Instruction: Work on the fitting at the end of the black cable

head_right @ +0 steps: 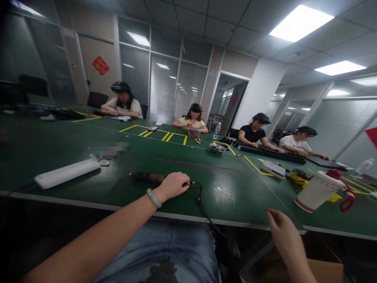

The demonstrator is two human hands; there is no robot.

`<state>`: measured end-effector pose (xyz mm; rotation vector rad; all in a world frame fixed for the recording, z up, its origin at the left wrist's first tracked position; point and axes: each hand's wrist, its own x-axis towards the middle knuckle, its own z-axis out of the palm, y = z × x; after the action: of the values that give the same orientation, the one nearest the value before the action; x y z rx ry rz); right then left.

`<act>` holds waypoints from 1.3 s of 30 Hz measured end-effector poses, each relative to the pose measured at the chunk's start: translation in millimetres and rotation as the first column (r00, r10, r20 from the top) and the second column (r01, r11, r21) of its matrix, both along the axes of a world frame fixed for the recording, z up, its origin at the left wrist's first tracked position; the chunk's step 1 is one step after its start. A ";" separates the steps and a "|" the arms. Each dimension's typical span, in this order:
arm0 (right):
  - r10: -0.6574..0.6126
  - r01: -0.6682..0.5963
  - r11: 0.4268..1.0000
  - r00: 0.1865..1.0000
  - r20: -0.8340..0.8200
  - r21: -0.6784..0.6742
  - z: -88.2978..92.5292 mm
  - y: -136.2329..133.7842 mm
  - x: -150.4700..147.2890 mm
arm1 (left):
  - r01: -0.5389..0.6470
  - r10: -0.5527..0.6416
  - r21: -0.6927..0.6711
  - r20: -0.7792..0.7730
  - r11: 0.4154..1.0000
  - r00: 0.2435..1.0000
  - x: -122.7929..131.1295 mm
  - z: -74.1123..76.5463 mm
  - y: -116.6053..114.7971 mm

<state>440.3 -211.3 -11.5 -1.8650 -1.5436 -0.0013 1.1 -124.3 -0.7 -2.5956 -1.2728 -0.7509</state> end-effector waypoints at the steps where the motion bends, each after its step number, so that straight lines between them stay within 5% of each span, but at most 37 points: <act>1: 0.067 -0.068 0.997 0.997 0.030 0.020 5.2 4.4 -23.9 | -0.008 0.008 -0.005 0.001 1.000 1.000 0.3 0.1 0.1; 5: 0.387 -0.385 0.922 0.918 0.092 -0.037 27.7 25.4 -132.8 | -0.030 0.030 -0.031 0.004 0.999 1.000 2.1 0.7 -0.8; 8: 0.578 -0.549 0.809 0.807 0.121 -0.209 37.6 48.2 -190.4 | -0.045 0.045 -0.046 0.013 0.998 0.999 3.4 1.4 -1.8; 14: 0.737 -0.671 0.637 0.675 0.042 -0.379 33.4 102.2 -224.6 | -0.050 0.051 -0.055 0.028 0.997 0.998 4.8 3.3 -0.7; 18: 0.747 -0.760 0.524 0.627 -0.223 -0.384 19.9 118.6 -228.5 | -0.040 0.041 -0.042 0.026 0.998 0.999 5.2 3.3 0.6; 21: 0.682 -0.770 0.578 0.637 -0.358 -0.271 6.1 114.9 -231.1 | -0.037 0.038 -0.048 0.027 0.998 0.999 5.6 1.9 1.8; 26: 0.611 -0.669 0.730 0.731 -0.304 -0.141 -7.6 103.9 -234.9 | -0.040 0.041 -0.055 0.005 0.998 0.999 6.9 -0.8 3.2; 39: 0.590 -0.657 0.741 0.736 -0.331 -0.139 -10.0 105.0 -233.2 | -0.045 0.046 -0.101 0.004 0.994 0.999 8.1 3.5 1.2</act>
<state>207.1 -106.4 -21.5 -1.3375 -1.9677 0.7621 9.1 -123.1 2.8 -2.6343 -1.4015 -0.7047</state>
